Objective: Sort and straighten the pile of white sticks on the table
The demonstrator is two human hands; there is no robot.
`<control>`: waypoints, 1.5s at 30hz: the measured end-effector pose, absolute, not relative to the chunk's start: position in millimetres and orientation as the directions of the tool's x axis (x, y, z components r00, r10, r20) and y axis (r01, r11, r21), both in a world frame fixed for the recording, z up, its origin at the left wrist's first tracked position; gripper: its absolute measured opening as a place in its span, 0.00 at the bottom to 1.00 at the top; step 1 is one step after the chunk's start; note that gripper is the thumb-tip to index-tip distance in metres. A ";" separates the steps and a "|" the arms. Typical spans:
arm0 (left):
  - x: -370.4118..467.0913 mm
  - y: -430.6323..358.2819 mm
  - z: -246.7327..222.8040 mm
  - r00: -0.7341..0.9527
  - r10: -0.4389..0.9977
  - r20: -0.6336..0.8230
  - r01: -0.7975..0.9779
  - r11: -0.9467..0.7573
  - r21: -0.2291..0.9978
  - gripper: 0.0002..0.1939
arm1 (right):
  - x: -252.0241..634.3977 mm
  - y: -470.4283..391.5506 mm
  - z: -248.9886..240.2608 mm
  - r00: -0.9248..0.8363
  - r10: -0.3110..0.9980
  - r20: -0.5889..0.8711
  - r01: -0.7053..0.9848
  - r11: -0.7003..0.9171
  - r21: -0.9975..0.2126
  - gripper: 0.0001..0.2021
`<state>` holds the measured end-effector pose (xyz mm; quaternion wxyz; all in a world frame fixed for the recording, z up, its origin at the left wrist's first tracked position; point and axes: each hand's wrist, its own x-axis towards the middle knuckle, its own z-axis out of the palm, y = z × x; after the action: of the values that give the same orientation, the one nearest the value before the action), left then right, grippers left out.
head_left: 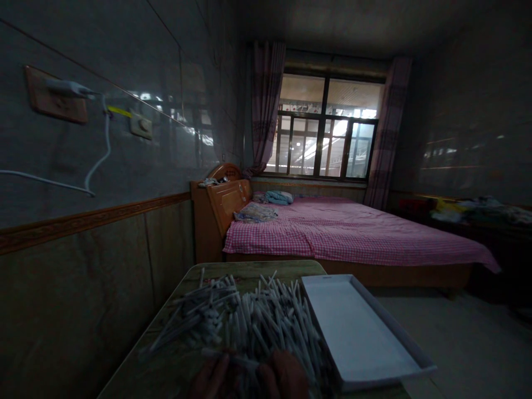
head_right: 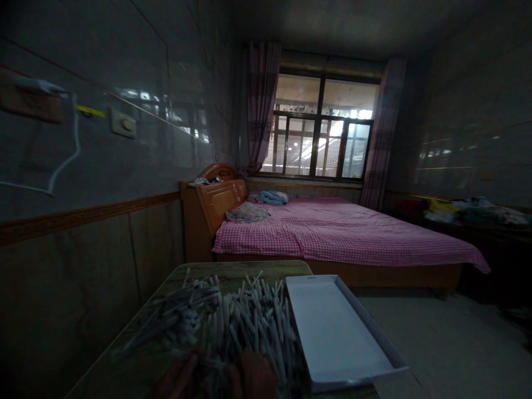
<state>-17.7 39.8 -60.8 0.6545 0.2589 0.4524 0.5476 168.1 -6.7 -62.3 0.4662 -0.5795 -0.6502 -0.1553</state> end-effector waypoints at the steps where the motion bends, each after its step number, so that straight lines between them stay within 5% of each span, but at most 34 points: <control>1: -18.2 40.2 -60.3 -0.019 0.949 -0.315 -0.487 0.267 0.832 0.25 | 167.4 -7.1 -62.0 0.105 0.610 0.785 0.875 0.318 -0.364 0.33; 5: -18.7 42.7 -59.5 -0.040 0.947 -0.318 -0.518 0.253 0.817 0.27 | 166.3 -8.1 -60.9 0.137 0.643 0.753 0.794 0.383 -0.472 0.31; 11: -19.2 42.2 -59.4 -0.045 0.953 -0.301 -0.528 0.233 0.817 0.26 | 170.7 -7.6 -63.2 0.091 0.651 0.754 0.876 0.308 -0.371 0.28; 27: -18.8 41.8 -61.0 -0.038 0.955 -0.295 -0.541 0.228 0.809 0.21 | 174.8 -9.2 -58.1 0.074 0.669 0.739 0.794 0.409 -0.450 0.07; 45: -18.1 36.3 -49.3 -0.033 0.957 -0.287 -0.535 0.225 0.814 0.22 | 173.7 -11.0 -40.3 -0.031 0.657 0.753 0.924 0.306 -0.229 0.09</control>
<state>-18.1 36.3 -49.3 0.6514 0.2432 0.4339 0.5730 173.7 -11.0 -40.3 0.4059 -0.5657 -0.6987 -0.1645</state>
